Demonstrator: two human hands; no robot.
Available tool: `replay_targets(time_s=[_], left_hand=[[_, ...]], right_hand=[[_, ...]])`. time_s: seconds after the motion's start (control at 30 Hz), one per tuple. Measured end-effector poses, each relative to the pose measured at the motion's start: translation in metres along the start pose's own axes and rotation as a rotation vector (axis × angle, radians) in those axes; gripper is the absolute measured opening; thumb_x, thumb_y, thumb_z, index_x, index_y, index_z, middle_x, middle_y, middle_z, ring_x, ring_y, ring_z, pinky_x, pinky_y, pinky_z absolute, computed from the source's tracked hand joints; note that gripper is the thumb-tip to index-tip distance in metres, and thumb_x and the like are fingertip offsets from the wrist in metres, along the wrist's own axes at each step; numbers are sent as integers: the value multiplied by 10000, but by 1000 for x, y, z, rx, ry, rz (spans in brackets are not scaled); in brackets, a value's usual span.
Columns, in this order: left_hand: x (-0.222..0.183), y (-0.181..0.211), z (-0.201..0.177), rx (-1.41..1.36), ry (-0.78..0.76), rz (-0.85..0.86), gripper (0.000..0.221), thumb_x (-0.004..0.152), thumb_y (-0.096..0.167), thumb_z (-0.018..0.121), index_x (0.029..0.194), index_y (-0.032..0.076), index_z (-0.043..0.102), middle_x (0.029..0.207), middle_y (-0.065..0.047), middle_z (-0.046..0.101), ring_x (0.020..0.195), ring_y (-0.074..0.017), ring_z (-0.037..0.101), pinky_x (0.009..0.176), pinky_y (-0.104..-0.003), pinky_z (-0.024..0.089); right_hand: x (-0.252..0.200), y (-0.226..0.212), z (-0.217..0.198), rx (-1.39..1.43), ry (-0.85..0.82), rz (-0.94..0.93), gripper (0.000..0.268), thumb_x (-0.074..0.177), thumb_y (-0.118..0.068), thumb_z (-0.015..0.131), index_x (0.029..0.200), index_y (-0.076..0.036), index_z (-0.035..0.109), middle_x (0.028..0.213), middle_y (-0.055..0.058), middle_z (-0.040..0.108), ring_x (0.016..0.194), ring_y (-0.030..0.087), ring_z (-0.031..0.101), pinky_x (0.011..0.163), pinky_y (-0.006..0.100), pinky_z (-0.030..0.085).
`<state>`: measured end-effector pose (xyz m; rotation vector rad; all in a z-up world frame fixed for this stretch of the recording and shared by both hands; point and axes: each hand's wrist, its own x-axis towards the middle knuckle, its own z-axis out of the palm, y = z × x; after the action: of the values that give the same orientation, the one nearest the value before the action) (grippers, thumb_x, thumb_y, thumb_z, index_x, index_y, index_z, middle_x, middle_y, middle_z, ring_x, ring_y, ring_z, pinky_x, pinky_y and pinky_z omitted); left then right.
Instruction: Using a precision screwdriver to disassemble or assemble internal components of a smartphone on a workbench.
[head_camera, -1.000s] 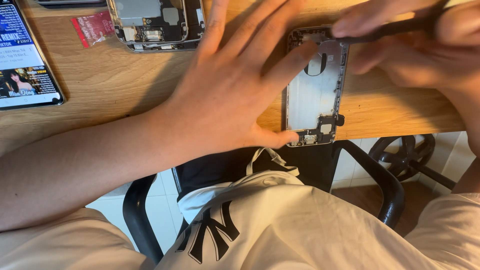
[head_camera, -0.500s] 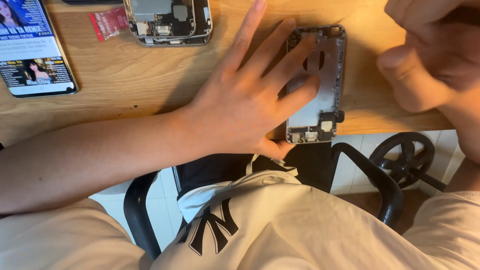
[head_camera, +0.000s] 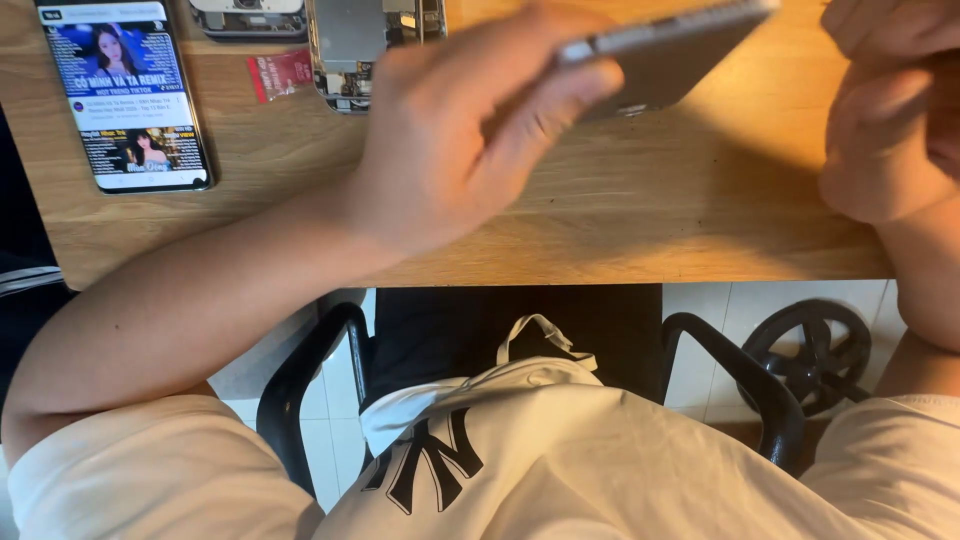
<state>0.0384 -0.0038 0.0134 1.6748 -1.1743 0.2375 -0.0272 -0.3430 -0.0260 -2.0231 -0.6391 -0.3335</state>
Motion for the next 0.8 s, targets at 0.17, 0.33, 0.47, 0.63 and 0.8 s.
replay_targets(time_s=[0.17,0.33,0.47,0.63,0.8], left_hand=[[10,18,-15,-115,95,-276,433,1143,129,543,799,41,294,716,-45,227,668,-173,232,633,-356,181],[0,5,-12,31,-32,144,180,1157,-32,561,1334,-8,585,1128,-162,802,1088,-343,812,979,-457,692],[6,11,-7,428,21,392,160,1011,46,865,1144,66,777,1122,-72,793,1006,-221,782,875,-338,702],[2,10,-2,650,-31,450,131,1019,93,792,1132,159,791,1172,-4,755,1037,-202,723,847,-277,666],[1,17,0,601,-95,459,162,1033,53,716,1166,134,761,1183,-9,738,1045,-201,732,866,-304,653]], right_hand=[[4,-1,6,149,60,-172,175,1166,-144,416,1197,18,357,748,133,196,647,258,119,689,484,145],[5,12,-11,-4,-54,-338,375,970,47,663,1293,66,473,603,54,201,575,266,166,641,485,258],[43,-46,-1,-197,-67,-685,198,947,73,577,876,88,762,604,115,441,518,264,460,535,508,403],[55,-89,11,-603,-203,-772,283,1022,-162,896,1062,115,856,777,168,794,645,267,700,589,400,529],[25,-96,20,-792,-145,-763,93,939,125,828,971,82,904,561,-14,240,462,128,230,472,279,190]])
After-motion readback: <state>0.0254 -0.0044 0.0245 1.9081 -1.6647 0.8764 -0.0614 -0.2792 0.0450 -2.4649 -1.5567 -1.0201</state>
